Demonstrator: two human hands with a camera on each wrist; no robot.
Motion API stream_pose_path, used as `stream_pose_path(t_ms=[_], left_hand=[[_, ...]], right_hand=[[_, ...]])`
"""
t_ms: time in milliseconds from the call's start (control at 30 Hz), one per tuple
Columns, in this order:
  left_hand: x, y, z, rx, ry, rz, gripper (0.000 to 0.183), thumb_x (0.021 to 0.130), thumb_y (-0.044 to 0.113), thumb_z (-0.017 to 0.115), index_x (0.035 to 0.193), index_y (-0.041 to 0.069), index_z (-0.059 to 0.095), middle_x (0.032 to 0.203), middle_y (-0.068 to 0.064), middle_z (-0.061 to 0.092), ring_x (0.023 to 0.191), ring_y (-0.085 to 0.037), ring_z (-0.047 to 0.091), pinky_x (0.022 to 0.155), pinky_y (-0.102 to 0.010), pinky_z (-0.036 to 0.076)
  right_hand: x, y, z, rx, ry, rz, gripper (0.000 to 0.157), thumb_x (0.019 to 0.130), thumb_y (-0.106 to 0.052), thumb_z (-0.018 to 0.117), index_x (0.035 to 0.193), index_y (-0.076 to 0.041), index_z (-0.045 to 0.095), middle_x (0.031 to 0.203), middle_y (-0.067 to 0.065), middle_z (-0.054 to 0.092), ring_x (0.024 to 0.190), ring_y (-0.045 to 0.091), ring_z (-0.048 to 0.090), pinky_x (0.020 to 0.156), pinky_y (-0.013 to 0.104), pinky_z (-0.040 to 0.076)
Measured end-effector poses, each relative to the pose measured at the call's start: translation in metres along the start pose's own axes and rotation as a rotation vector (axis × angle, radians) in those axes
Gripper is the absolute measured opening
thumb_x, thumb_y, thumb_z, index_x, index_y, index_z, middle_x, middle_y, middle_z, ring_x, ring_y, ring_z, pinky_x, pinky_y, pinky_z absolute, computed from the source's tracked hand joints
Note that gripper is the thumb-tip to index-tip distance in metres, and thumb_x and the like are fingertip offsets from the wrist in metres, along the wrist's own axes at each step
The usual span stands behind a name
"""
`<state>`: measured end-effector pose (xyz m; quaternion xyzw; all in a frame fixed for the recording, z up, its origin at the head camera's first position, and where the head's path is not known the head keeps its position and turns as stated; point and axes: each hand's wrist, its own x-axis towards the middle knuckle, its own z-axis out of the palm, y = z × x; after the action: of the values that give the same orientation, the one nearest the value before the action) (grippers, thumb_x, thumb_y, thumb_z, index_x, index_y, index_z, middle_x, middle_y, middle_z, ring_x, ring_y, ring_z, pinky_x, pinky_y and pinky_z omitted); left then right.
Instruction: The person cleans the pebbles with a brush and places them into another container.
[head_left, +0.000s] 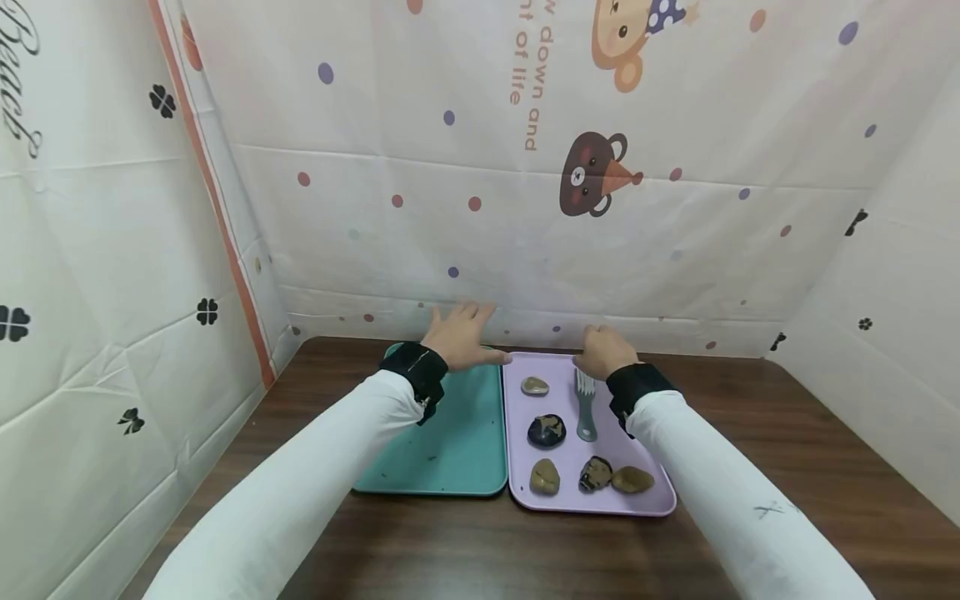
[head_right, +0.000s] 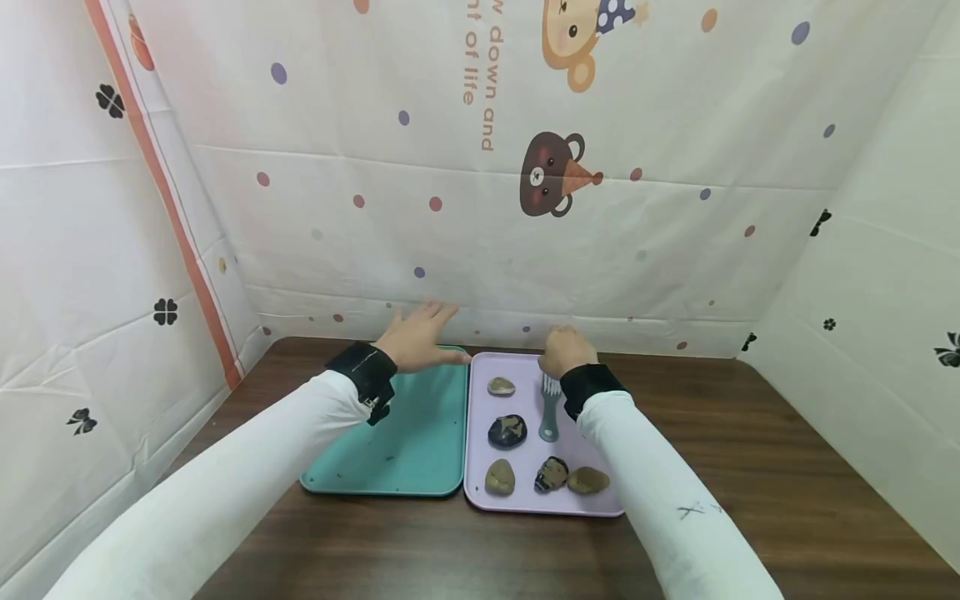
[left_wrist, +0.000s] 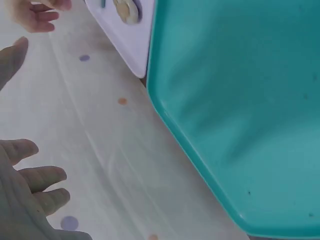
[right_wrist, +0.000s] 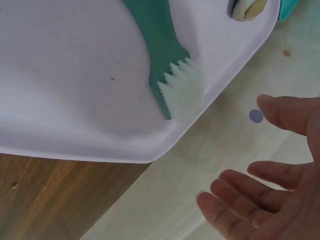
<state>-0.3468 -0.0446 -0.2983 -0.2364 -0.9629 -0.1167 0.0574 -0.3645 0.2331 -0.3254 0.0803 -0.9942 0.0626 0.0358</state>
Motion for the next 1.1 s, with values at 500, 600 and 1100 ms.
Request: stream_pose_path(t_ms=[500, 600, 1100], left_hand=[[-0.02, 0.029, 0.007, -0.04, 0.009, 0.104, 0.09, 0.097, 0.05, 0.077, 0.165, 0.008, 0.036, 0.169, -0.017, 0.035, 0.158, -0.034, 0.028, 0.127, -0.069, 0.011], [-0.023, 0.033, 0.009, -0.038, 0.013, 0.132, 0.088, 0.097, 0.046, 0.078, 0.165, 0.008, 0.037, 0.167, -0.017, 0.038, 0.157, -0.034, 0.03, 0.127, -0.068, 0.011], [-0.043, 0.049, 0.028, -0.101, -0.009, 0.178, 0.083, 0.096, 0.044, 0.081, 0.162, 0.009, 0.044, 0.162, -0.013, 0.048, 0.151, -0.03, 0.042, 0.126, -0.065, 0.023]], right_hand=[[-0.012, 0.001, 0.001, 0.051, -0.014, 0.013, 0.023, 0.095, -0.015, 0.075, 0.09, 0.006, 0.067, 0.085, 0.016, 0.067, 0.078, 0.031, 0.064, 0.066, 0.044, 0.057], [-0.016, 0.0, 0.002, 0.08, -0.031, 0.03, 0.024, 0.097, -0.014, 0.074, 0.079, 0.001, 0.067, 0.074, 0.009, 0.06, 0.068, 0.026, 0.059, 0.058, 0.037, 0.05], [-0.029, -0.002, 0.015, 0.134, -0.108, 0.114, 0.021, 0.096, -0.015, 0.076, 0.093, 0.006, 0.071, 0.076, 0.008, 0.061, 0.072, 0.025, 0.058, 0.062, 0.033, 0.048]])
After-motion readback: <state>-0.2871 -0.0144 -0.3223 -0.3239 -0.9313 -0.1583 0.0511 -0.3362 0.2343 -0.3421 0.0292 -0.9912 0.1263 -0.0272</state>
